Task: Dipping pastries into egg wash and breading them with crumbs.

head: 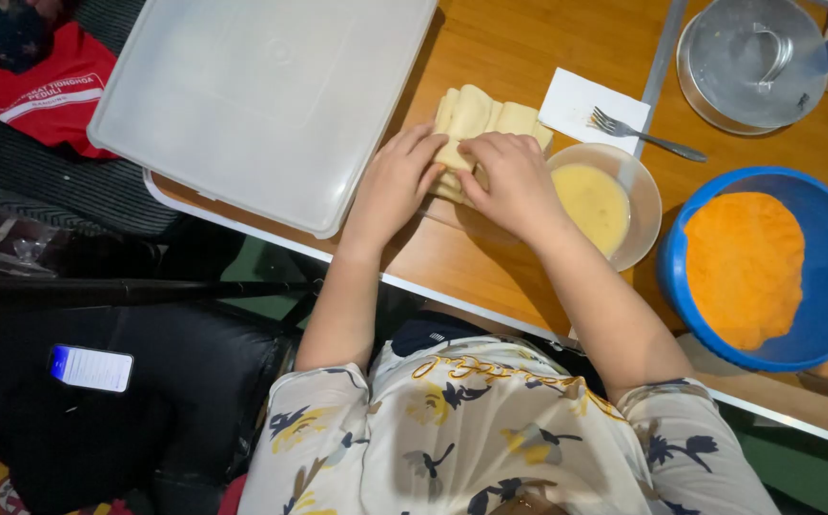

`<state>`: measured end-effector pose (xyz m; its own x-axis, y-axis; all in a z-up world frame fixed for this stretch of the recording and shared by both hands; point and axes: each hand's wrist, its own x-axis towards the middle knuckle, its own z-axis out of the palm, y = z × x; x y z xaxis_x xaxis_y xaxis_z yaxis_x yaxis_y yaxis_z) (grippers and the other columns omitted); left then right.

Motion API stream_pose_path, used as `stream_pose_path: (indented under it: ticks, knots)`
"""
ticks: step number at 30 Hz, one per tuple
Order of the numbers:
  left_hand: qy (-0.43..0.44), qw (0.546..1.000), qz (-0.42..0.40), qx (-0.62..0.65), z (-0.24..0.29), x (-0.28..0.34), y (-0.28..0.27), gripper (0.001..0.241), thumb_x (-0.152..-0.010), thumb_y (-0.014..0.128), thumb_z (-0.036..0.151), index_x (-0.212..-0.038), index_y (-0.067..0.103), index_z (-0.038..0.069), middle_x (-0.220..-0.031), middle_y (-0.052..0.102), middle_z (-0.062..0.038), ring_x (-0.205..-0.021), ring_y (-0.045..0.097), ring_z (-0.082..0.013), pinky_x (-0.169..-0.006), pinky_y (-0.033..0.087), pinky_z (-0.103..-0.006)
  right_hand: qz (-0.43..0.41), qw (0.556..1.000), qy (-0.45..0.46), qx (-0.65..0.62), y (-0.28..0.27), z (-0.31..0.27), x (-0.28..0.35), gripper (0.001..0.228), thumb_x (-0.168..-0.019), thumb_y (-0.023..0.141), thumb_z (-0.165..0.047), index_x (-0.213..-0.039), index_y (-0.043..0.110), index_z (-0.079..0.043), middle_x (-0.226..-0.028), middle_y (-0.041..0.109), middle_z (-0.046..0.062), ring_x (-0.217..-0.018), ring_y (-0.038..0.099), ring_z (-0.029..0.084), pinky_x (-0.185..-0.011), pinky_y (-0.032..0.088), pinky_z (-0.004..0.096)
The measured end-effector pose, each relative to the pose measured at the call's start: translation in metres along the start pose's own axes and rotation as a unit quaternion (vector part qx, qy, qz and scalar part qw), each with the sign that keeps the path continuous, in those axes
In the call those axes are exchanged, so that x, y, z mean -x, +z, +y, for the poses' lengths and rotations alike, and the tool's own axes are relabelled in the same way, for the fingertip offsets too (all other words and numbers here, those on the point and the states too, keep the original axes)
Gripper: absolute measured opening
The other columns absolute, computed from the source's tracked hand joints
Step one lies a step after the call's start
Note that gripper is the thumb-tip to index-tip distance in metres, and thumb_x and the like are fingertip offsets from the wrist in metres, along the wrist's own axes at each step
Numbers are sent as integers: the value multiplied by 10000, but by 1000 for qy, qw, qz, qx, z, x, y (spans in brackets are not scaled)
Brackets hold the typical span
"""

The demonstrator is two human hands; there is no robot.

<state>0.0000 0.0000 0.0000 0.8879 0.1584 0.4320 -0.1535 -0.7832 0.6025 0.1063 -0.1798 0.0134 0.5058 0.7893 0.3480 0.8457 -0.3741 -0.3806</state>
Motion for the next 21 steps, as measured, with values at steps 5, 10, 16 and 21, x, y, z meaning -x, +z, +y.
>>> stream_pose_path:
  ticks: [5, 10, 16, 21]
  knots:
    - [-8, 1000, -8, 10, 3, -1, -4, 362, -938, 722, 120, -1287, 652, 58, -1381, 619, -152, -1289, 582, -356, -1059, 492, -428, -11, 999, 20, -40, -1, -1, -4, 283, -929, 744, -251, -1119, 694, -49, -1106, 710, 156, -1063, 633, 372, -986, 421, 478]
    - [-29, 997, -27, 66, -3, -2, 2, 521, -871, 680, 102, -1353, 537, -35, -1360, 589, -227, -1281, 549, -399, -1062, 462, -444, -42, 991, 125, -34, 7, -2, -10, 240, -980, 697, -244, -1135, 681, -62, -1062, 737, 119, -1057, 664, 321, -1000, 385, 488]
    - [-65, 996, 0, 54, -19, 3, 19, 447, -1005, 637, 136, -1413, 513, 2, -1407, 599, -209, -1344, 545, -386, -1125, 431, -440, -29, 995, 96, -21, 15, 2, -12, 312, -891, 754, -244, -1141, 686, -70, -994, 710, 108, -1012, 640, 331, -919, 391, 469]
    - [-54, 992, 0, 117, -14, 7, 13, 545, -946, 666, 91, -1452, 469, 40, -1381, 543, -206, -1325, 533, -397, -1107, 451, -439, -42, 984, 113, -128, 19, 5, -9, 369, -846, 782, -138, -1195, 691, -63, -1036, 635, 173, -954, 637, 319, -853, 525, 399]
